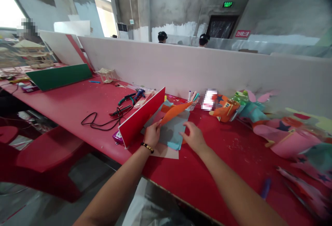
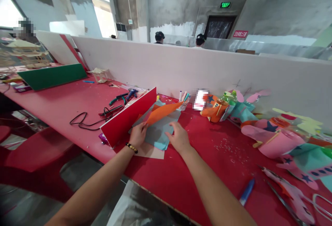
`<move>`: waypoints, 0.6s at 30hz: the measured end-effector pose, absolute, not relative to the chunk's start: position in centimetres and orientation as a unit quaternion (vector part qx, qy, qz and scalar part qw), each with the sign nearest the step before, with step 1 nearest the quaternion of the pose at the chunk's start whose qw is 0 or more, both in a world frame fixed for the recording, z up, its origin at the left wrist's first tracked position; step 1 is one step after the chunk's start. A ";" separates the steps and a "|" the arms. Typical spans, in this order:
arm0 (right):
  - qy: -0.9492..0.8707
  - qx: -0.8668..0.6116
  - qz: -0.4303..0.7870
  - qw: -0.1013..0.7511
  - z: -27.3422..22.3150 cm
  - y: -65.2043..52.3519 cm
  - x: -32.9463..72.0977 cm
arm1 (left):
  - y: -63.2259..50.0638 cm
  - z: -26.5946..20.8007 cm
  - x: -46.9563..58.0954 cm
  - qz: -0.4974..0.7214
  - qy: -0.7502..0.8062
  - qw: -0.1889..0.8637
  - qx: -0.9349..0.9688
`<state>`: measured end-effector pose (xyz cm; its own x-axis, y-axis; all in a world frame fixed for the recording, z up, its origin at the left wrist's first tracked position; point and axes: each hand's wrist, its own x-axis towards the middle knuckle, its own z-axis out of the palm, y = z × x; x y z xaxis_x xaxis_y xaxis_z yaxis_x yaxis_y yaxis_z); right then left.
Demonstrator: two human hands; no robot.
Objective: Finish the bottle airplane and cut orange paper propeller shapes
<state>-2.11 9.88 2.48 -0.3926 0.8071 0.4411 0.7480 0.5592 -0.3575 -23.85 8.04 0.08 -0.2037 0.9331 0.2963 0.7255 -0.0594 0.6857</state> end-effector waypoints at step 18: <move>-0.905 -0.400 -0.072 0.129 1.4 7.2 -2.5 | 7.8 0.0 -23.4 0.270 0.706 0.110 0.645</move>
